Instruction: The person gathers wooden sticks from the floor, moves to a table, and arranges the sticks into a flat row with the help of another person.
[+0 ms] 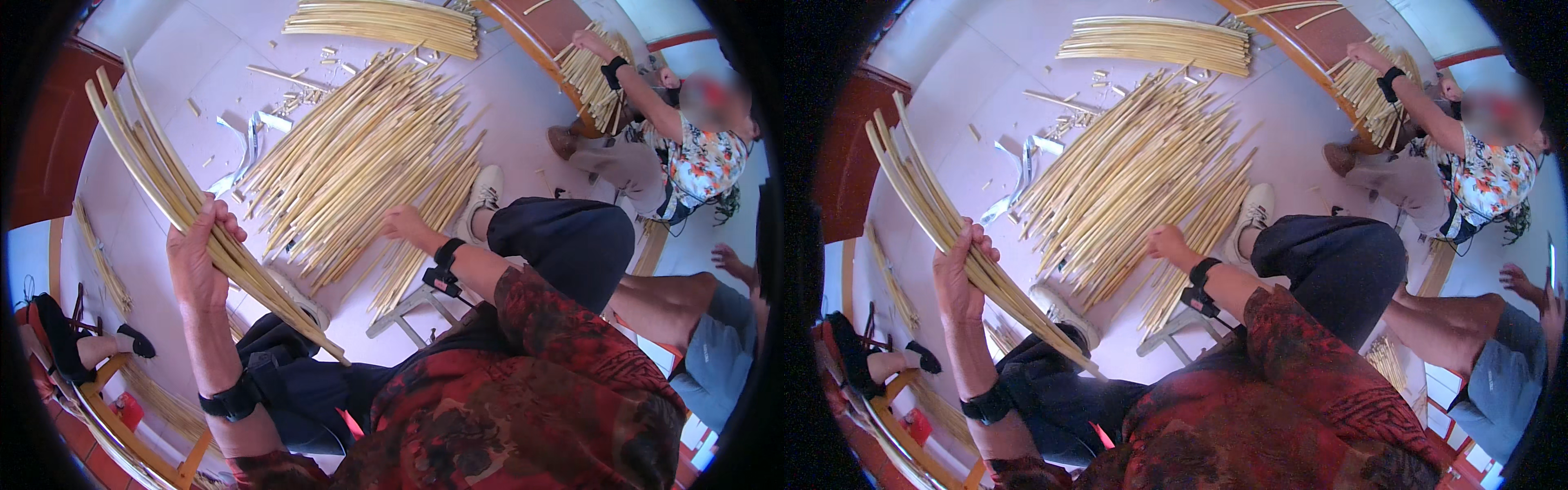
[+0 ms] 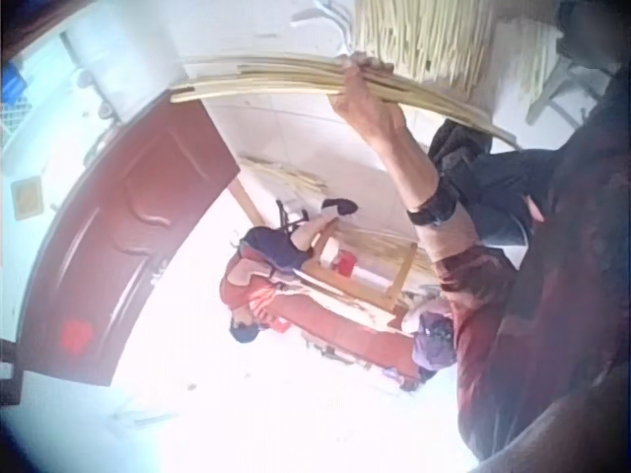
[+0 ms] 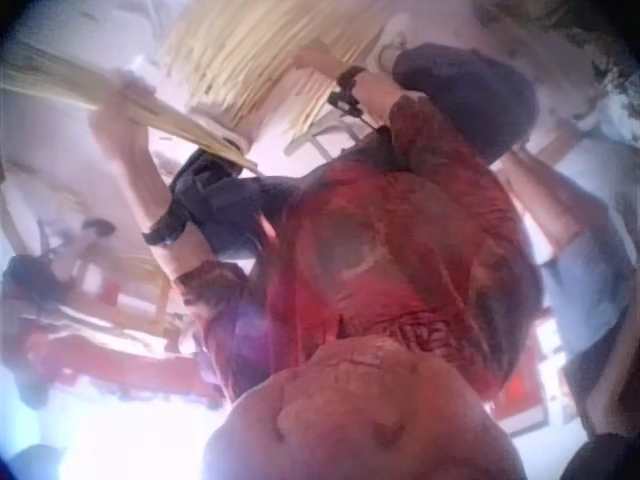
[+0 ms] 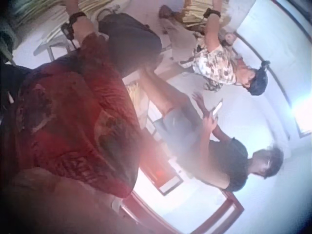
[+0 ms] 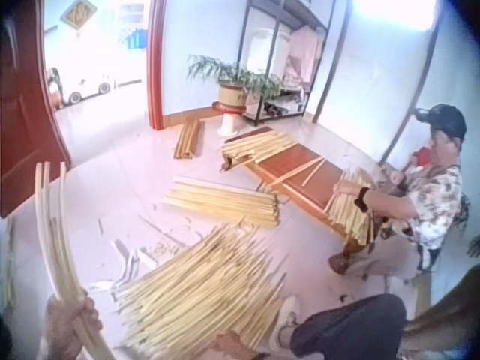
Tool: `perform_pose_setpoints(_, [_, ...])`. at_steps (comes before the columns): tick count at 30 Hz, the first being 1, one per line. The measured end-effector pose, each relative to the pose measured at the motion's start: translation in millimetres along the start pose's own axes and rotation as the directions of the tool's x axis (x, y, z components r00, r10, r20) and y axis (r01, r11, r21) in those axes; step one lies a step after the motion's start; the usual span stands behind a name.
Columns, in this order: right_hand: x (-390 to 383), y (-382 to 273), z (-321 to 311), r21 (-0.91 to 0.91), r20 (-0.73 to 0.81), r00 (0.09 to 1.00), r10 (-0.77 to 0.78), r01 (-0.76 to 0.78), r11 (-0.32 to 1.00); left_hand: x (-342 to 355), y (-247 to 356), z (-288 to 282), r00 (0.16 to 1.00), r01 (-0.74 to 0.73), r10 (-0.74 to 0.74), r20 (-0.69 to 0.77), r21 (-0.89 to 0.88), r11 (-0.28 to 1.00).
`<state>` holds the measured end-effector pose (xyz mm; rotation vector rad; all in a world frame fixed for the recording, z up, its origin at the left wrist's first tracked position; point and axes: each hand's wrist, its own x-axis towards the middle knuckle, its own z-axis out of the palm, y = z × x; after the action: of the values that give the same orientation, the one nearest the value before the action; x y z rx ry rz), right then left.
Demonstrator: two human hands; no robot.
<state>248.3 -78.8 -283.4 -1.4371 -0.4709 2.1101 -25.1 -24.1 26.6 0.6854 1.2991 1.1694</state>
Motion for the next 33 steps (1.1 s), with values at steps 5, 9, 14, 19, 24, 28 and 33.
perform_pose_setpoints(5, [43.6, 58.2, -84.9, 0.103, -0.108, 0.994, -0.005, 0.017, 0.995, 4.5, -3.5, 13.2, 0.998, 0.045, -0.046, 0.031, 0.024, 0.999])
perform_pose_setpoints(9, [51.0, 69.6, -83.3, 0.404, -0.073, 0.966, -0.250, 0.258, 0.878, 5.5, -3.4, 21.4, 0.999, 0.030, -0.031, 0.037, 0.046, 0.999])
perform_pose_setpoints(14, [48.4, 28.8, -38.3, -0.586, -0.454, 0.851, -0.265, -0.060, 0.808, 4.0, -1.7, 19.3, 0.999, 0.028, -0.029, 0.020, 0.040, 0.999])
perform_pose_setpoints(19, [20.2, -11.6, 3.3, -0.028, -0.685, 0.726, 0.061, -0.110, 0.994, 1.9, -3.8, 16.2, 1.000, 0.029, -0.030, 0.010, 0.047, 0.998])
perform_pose_setpoints(24, [27.0, 2.1, -19.4, 0.093, -0.676, 0.737, 0.014, 0.067, 0.993, 1.4, -2.0, 22.5, 0.999, 0.023, -0.024, 0.034, 0.028, 0.999])
perform_pose_setpoints(28, [21.4, 2.3, -16.4, 0.057, -0.629, 0.777, 0.003, 0.042, 0.997, -0.1, -4.3, 20.4, 0.999, 0.027, -0.028, 0.042, 0.025, 0.999])
perform_pose_setpoints(33, [23.8, -0.4, -1.6, -0.082, -0.662, 0.747, -0.060, 0.007, 0.997, -5.6, 0.2, 16.8, 1.000, 0.008, -0.010, 0.023, 0.054, 0.999])
